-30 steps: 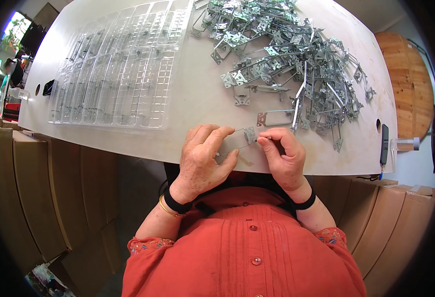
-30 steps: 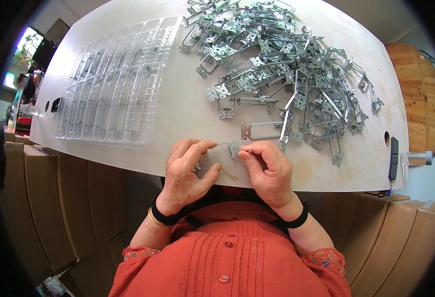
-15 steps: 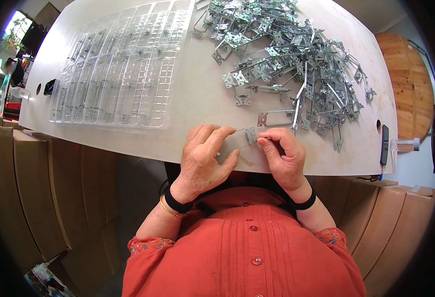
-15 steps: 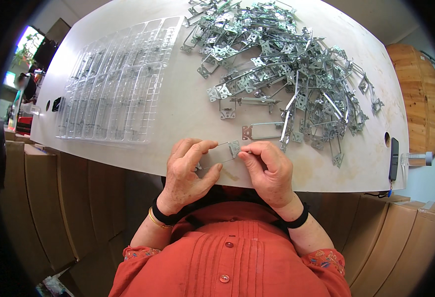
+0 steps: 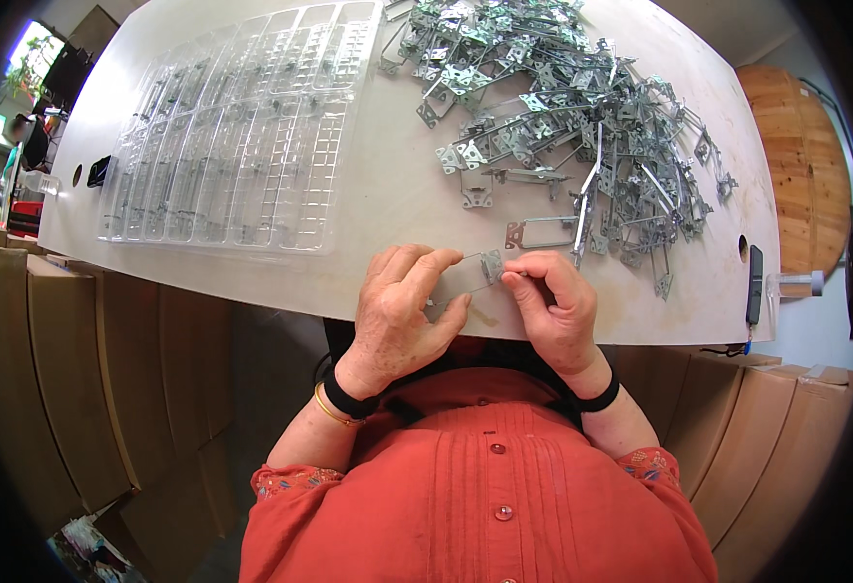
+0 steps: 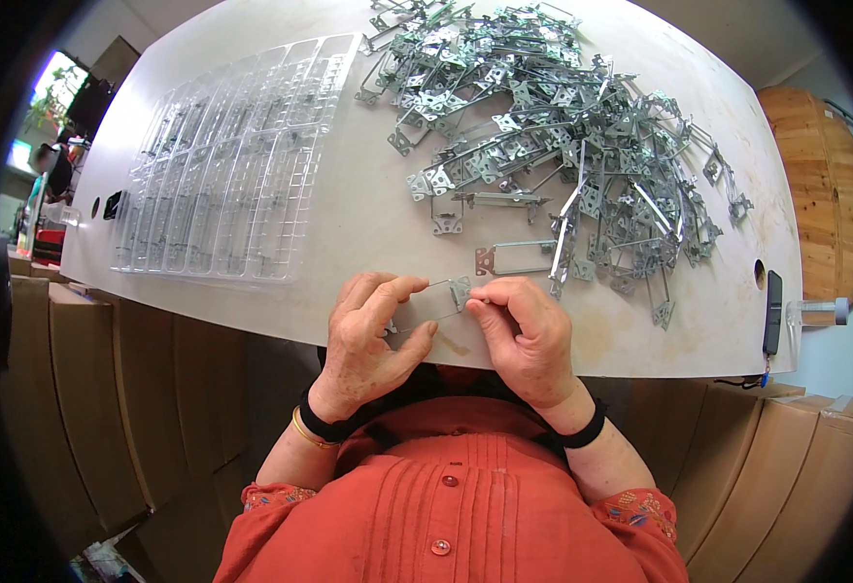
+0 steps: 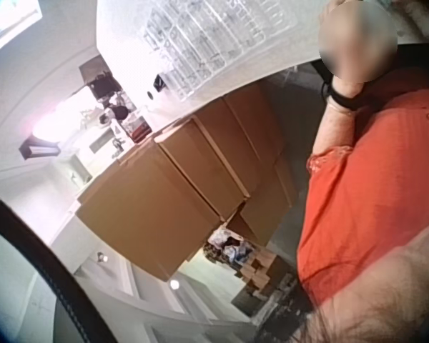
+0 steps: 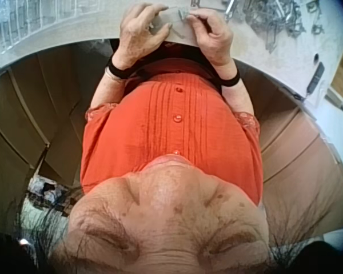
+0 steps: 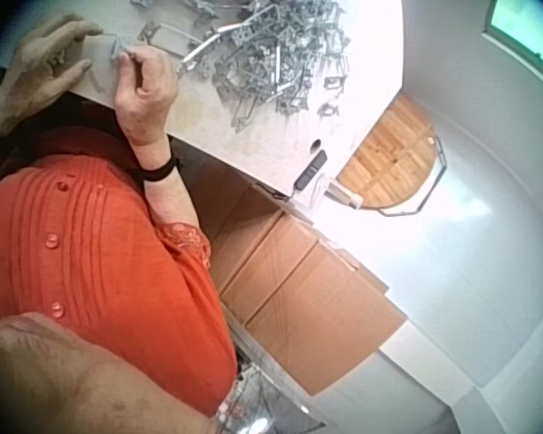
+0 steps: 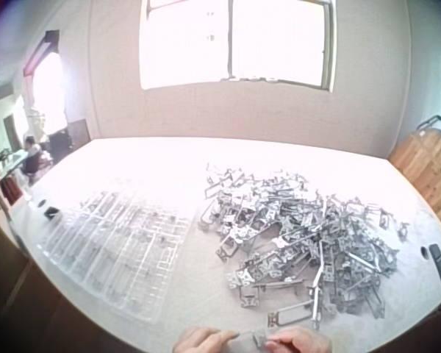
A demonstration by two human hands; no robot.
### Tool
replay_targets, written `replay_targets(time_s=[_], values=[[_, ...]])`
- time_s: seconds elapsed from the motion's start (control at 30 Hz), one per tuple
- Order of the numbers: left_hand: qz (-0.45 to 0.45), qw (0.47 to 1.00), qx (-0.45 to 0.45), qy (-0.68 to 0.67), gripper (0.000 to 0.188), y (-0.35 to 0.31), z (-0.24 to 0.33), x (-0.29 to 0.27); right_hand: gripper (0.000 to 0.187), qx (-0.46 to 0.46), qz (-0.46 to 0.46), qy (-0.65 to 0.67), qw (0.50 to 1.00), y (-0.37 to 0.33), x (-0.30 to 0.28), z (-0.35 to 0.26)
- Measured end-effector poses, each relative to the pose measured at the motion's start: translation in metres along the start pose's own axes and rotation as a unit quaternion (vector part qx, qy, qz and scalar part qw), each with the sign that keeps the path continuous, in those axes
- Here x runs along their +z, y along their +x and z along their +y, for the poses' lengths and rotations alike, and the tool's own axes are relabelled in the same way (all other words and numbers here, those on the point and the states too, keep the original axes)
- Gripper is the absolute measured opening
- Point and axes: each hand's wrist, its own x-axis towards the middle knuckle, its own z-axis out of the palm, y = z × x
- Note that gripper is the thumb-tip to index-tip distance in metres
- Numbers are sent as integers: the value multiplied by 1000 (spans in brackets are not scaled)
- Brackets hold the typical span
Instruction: The person picks up small metal brackets and clear plastic strips from a table. They insert the plastic strips into the metal brackets by hand and place the assembled units into a clear plastic tray. The process is repeated continuously with items from a large pile.
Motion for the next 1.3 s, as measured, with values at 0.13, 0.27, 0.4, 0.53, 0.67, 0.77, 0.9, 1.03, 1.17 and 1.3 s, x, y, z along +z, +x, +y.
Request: replay_targets(time_s=[0.13,0.27,0.4,0.53,0.67,0.77,0.9,1.03,1.17,1.3], values=[[-1,1000,1,1,45,0,0,0,9,37,17,40,998,-5,-1,0],[2,1000,1,10,47,-1,1,1,9,67,15,61,996,-6,-4,1],[-1,1000,-11,9,51,-5,0,2,9,91,22,90,992,-8,-3,5],[-5,999,-40,8,52,-7,6,-4,8,101,27,95,990,-6,-2,4],[7,999,-16,32,47,-14,12,-8,7,101,31,99,990,-8,-2,5],[36,998,-3,44,37,-17,14,-7,7,110,31,116,987,-10,-1,8],[66,996,25,63,18,-14,14,-6,8,116,34,121,985,-13,0,13],[102,992,25,75,11,-13,14,-3,8,107,35,114,987,-13,0,14],[103,994,-30,31,7,-14,14,-4,8,107,36,115,987,-13,1,15],[103,992,-68,-8,7,-12,12,-4,8,110,31,120,986,-14,-1,16]])
